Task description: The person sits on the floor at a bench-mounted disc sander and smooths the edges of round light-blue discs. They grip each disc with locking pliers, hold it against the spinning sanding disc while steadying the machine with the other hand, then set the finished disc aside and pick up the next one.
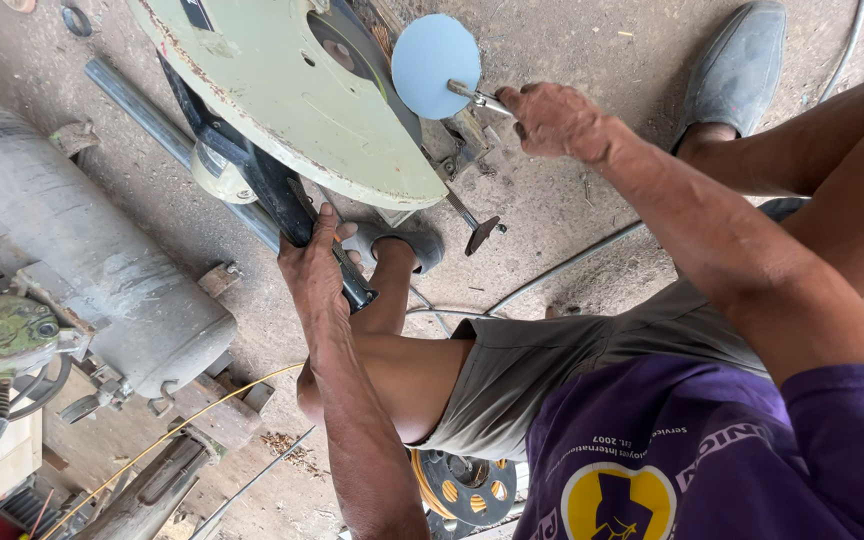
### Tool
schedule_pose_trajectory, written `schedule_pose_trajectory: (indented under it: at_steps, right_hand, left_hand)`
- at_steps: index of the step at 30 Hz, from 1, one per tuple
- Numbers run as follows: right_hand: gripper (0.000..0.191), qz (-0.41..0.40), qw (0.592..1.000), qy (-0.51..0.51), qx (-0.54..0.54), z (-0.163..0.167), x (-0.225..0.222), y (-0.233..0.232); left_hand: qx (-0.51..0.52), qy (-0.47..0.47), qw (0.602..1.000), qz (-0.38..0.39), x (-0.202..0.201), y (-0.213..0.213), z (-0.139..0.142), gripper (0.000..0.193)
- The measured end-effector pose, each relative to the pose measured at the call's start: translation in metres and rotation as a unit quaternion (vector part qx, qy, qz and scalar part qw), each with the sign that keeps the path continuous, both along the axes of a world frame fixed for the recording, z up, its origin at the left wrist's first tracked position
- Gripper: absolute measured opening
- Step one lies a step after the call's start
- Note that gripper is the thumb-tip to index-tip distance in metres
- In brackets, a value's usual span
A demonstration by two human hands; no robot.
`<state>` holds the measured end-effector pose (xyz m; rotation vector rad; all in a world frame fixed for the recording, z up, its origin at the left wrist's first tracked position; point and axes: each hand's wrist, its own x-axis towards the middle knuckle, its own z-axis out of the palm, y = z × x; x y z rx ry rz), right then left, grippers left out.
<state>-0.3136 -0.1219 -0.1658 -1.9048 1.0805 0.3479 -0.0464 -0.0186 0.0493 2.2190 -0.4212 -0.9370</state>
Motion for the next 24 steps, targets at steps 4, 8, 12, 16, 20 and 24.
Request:
schedule_pose_trajectory:
  at_steps: [4, 8, 12, 16, 20, 24]
  right_hand:
    - [0.041, 0.014, 1.0, -0.01, -0.015, 0.012, -0.012, -0.018]
    - [0.058, 0.106, 0.989, 0.029, -0.096, 0.02, -0.015, -0.033]
    - [0.06, 0.153, 0.979, 0.049, -0.123, 0.022, -0.019, -0.042]
    - [0.058, 0.164, 0.977, 0.068, -0.119, 0.016, -0.028, -0.046]
    - [0.053, 0.19, 0.965, 0.075, -0.165, 0.005, -0.041, -0.049]
    - [0.05, 0.246, 0.89, 0.148, -0.354, -0.007, -0.055, -0.061]
  left_hand:
    - [0.003, 0.007, 1.0, 0.004, -0.001, 0.0, 0.001, 0.063]
    - [0.003, 0.007, 1.0, 0.003, 0.0, 0.001, 0.001, 0.063]
    - [0.001, 0.002, 1.0, -0.004, -0.001, 0.0, 0.002, 0.063]
    - [0.02, -0.005, 1.0, 0.001, -0.005, -0.003, 0.006, 0.061]
    - [0.054, -0.014, 0.998, 0.013, -0.01, -0.006, 0.009, 0.059]
    - [0.03, -0.006, 0.999, 0.009, -0.011, -0.009, 0.009, 0.059]
